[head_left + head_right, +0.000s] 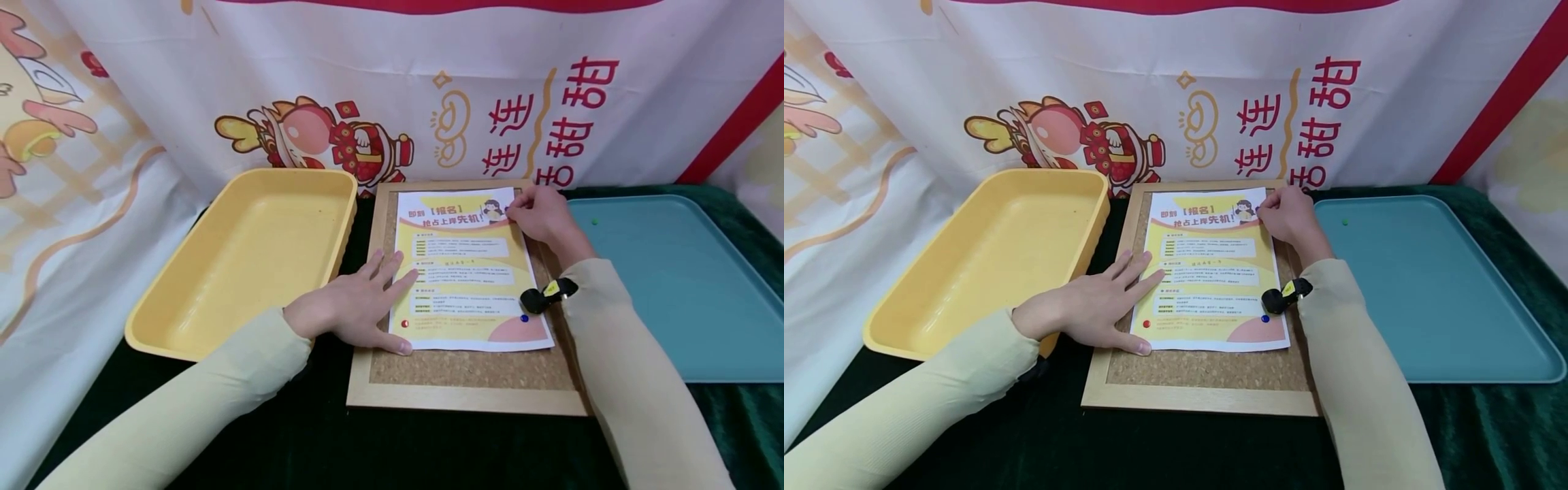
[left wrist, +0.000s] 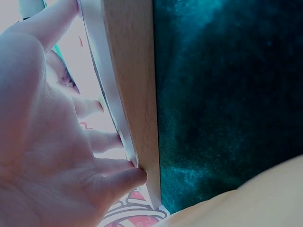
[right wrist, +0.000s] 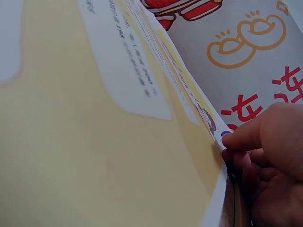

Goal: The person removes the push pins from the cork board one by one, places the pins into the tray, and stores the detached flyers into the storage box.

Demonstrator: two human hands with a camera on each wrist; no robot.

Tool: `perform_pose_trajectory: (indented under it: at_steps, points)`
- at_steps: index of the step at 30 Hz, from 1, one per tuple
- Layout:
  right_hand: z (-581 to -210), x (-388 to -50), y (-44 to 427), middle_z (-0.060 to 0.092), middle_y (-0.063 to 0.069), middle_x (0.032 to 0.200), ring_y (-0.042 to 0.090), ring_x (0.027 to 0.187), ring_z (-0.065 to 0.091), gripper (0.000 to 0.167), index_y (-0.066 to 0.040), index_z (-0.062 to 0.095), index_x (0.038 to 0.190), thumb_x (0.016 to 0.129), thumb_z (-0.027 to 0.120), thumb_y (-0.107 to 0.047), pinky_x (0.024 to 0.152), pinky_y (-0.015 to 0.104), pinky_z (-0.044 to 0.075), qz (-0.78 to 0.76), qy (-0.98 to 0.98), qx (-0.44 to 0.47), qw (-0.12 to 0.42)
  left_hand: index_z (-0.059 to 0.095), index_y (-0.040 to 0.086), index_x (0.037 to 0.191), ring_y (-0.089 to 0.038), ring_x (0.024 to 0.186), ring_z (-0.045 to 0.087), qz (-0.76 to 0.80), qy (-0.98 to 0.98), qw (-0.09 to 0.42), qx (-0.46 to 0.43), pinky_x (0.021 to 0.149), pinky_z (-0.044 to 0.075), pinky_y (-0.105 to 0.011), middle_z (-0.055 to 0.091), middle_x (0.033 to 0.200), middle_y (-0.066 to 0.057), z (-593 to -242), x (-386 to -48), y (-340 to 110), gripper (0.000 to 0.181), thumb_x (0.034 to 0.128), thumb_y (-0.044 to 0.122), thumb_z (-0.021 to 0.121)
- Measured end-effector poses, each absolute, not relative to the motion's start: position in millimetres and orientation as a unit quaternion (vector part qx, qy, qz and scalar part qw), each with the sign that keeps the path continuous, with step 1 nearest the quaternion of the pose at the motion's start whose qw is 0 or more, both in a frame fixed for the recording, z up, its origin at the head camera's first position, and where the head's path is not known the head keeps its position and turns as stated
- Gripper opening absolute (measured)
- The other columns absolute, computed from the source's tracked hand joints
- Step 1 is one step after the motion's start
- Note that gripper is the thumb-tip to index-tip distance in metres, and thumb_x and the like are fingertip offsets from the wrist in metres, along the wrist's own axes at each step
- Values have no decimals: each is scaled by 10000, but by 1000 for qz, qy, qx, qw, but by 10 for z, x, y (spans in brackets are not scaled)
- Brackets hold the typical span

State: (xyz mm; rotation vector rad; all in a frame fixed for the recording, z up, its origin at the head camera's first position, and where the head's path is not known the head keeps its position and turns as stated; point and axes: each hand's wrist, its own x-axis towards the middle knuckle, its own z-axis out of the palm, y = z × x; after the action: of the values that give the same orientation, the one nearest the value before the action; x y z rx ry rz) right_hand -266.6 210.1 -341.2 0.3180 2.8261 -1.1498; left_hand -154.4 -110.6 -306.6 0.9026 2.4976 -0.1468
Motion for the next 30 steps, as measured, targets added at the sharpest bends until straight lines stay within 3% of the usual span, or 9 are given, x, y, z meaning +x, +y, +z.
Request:
perform_pose_trajectory:
  at_steps: [12,21,30]
  points:
    - [-3412,-2597,2146,543,206,1298,342,1172,485,259,-39,649,1193,1081,612,-269,871,388,460,-380,919,96,47,-1,227,1729,-437,1658,-81,-54,912,241,328,1276,316,-570,-138,1792,-144,-3061,-1542,-1101,1156,918,826,564]
    - [-3417,-2573,2151,573,205,1283,341,1175,486,229,-28,654,1178,1080,600,-228,922,417,445,-384,919,79,39,1,222,1729,-443,1656,-81,-51,912,240,330,1278,315,-563,-139,1791,-150,-3070,-1546,-1109,1156,919,827,561]
    - [-3411,-2552,2170,578,209,1265,341,1148,489,230,-27,651,1170,1078,605,-233,853,389,452,-384,919,76,42,-7,233,1728,-431,1659,-88,-55,912,239,328,1280,316,-557,-146,1792,-141,-3076,-1551,-1108,1158,915,833,558]
